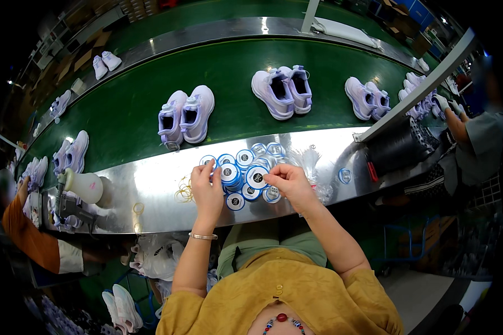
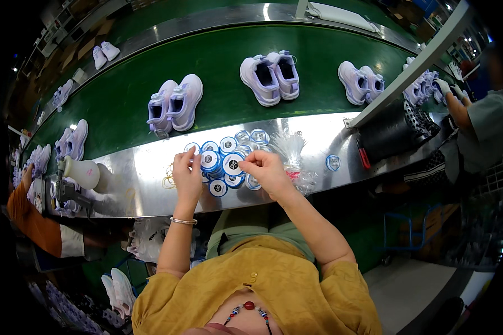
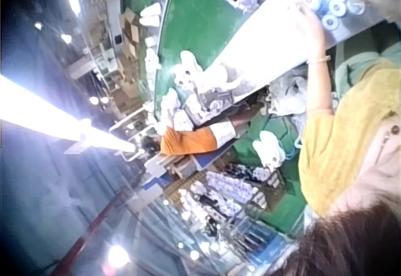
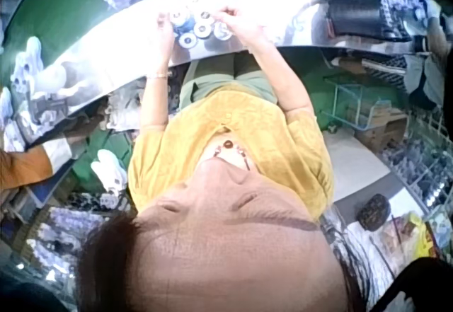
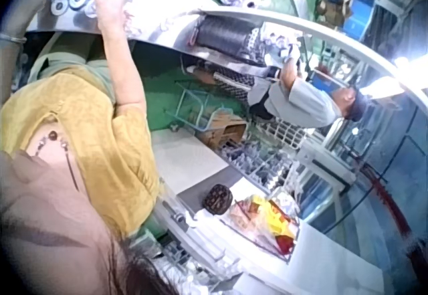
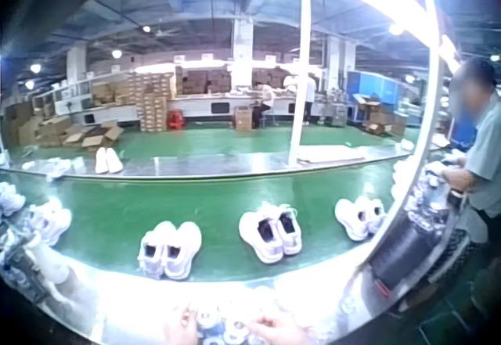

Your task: The person attaches circular tags to pairs of white sneakers on a moving conveyor belt. They pick up a tag, place it on the shoe tongue, and secure it with a rubber band. The process repeats for multiple pairs as they move along the line.

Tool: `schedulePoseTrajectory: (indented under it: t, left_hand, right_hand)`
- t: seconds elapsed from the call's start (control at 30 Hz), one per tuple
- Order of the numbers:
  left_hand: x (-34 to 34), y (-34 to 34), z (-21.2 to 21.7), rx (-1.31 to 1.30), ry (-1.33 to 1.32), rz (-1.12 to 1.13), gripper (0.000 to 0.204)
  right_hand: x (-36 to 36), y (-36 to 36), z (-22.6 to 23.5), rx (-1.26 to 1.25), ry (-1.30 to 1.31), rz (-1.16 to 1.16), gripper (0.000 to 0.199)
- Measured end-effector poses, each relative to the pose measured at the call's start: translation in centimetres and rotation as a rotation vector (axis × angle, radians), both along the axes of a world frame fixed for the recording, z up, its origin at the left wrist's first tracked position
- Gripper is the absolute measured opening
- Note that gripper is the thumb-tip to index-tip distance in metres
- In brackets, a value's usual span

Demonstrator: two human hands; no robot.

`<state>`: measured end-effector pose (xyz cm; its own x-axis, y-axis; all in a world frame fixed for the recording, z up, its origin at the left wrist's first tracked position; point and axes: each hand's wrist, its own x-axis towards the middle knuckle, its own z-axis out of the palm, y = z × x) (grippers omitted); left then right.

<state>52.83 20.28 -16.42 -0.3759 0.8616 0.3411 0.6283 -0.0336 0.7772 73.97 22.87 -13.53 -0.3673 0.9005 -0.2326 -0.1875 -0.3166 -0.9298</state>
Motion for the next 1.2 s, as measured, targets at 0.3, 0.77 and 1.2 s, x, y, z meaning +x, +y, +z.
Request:
schedulePoseTrajectory:
  t: [0.3,0.77,1.2]
  left_hand:
    - [3.4,-1.9,6.1,-0.416,-0.730,-0.541,0.037]
    - [8.4,-2.5,4.3,-0.102,-1.137,-0.256,0.014]
    - [9.5,-2.9,3.4,-0.045,-1.156,-0.330,0.008]
  right_hand:
    - [0.7,0.9,2.1,0.252,-0.203,0.239,0.011]
    - [1.7,-3.0,1.2,0.416,-0.295,-0.096,0.018]
    - [2.3,-1.7,0.7,0.331,-0.251,-0.026,0.015]
